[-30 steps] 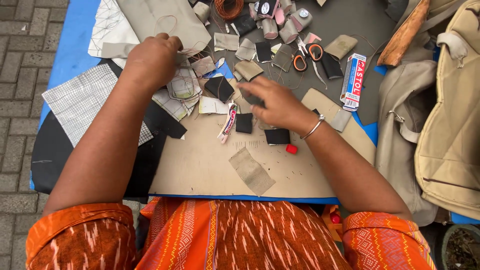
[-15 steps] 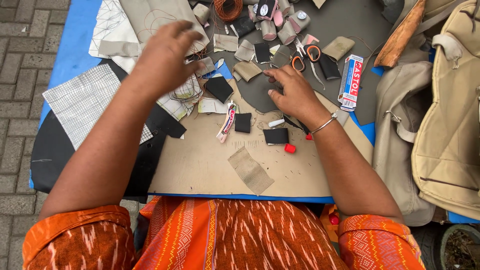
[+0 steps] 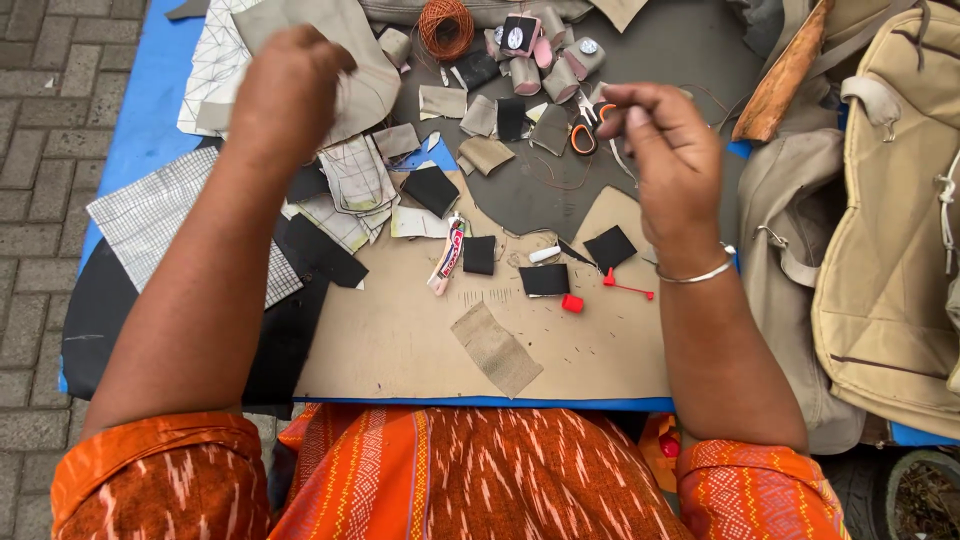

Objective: Cutting thread and organizing leather scraps on a workbench

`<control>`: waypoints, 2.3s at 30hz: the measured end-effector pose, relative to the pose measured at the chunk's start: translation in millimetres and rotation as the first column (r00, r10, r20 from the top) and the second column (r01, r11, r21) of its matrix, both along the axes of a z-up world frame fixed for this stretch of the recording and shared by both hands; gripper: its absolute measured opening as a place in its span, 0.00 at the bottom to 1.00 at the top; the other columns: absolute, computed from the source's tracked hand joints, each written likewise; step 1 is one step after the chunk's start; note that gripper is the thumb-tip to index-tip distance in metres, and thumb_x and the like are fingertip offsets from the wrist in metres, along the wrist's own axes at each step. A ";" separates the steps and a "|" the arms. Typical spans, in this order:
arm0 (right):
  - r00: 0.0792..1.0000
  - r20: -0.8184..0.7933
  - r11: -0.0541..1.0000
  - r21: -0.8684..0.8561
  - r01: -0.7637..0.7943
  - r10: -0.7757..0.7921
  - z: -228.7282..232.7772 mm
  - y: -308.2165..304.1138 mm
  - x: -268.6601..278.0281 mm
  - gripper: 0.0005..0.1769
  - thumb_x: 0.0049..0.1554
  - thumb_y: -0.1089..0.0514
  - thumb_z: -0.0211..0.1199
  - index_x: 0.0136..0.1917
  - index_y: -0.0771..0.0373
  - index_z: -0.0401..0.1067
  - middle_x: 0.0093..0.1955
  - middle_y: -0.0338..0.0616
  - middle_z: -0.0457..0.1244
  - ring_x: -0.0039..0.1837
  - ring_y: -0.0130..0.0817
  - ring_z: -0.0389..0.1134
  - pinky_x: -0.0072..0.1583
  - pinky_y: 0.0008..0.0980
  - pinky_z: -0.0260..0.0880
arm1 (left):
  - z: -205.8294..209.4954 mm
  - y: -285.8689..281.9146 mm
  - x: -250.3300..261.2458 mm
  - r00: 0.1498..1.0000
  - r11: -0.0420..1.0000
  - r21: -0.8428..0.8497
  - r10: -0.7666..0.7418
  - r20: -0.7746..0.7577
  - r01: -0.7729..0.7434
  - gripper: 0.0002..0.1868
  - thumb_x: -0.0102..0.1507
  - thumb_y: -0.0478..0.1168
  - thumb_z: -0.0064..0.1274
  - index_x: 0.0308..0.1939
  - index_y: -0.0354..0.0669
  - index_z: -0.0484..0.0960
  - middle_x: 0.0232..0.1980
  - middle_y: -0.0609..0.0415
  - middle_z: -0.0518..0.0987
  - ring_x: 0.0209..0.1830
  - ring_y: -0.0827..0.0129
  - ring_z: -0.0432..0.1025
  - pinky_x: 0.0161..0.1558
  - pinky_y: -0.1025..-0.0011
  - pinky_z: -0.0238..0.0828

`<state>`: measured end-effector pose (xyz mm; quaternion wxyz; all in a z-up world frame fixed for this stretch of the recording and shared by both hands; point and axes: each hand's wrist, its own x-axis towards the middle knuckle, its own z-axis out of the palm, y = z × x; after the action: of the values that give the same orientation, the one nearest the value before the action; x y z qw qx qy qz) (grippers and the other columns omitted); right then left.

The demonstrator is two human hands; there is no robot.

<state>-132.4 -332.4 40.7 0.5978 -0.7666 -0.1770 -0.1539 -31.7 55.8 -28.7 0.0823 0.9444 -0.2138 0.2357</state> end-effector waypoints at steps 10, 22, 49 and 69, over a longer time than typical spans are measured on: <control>0.974 -0.221 0.943 -0.311 -0.118 0.049 -2.4 -16.1 2.1 0.12 0.64 0.63 0.58 0.60 0.62 0.75 0.59 0.39 0.67 0.62 0.28 0.68 0.65 0.25 0.68 | 114.9 -10.8 -46.6 0.716 0.920 -0.364 -0.157 -0.680 -0.144 0.15 0.67 0.48 0.62 0.56 0.53 0.87 0.35 0.56 0.84 0.35 0.77 0.74 0.40 0.75 0.70; 0.945 -0.322 0.586 -0.755 -0.293 0.058 -97.5 18.1 20.8 0.30 0.61 0.47 0.58 0.75 0.56 0.65 0.67 0.47 0.59 0.71 0.50 0.55 0.69 0.51 0.57 | -1.0 -101.4 97.2 0.930 0.935 -0.285 0.102 -0.354 -0.211 0.32 0.63 0.45 0.67 0.68 0.45 0.73 0.70 0.46 0.64 0.64 0.51 0.65 0.57 0.54 0.71; 0.968 0.040 0.929 -0.293 -0.225 0.246 -13.9 62.5 71.2 0.39 0.58 0.51 0.74 0.74 0.58 0.57 0.70 0.49 0.57 0.68 0.39 0.65 0.62 0.32 0.77 | 77.8 -105.5 -42.9 0.998 0.819 -0.573 -0.029 -0.051 -0.005 0.18 0.70 0.45 0.45 0.62 0.44 0.68 0.59 0.44 0.67 0.59 0.54 0.65 0.54 0.55 0.68; 0.857 -0.349 0.925 0.115 -0.362 0.379 -13.0 71.8 52.6 0.43 0.61 0.65 0.63 0.81 0.57 0.43 0.62 0.49 0.64 0.55 0.26 0.67 0.47 0.23 0.70 | 78.0 -95.1 -52.9 0.868 0.389 -0.918 -0.429 -0.250 -0.072 0.18 0.65 0.39 0.56 0.59 0.45 0.72 0.50 0.56 0.83 0.46 0.75 0.74 0.46 0.77 0.71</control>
<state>-79.7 -260.7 27.7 0.6556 -0.7196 -0.2033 0.1051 -84.6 -39.3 49.3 0.6528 0.7424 -0.1298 0.0765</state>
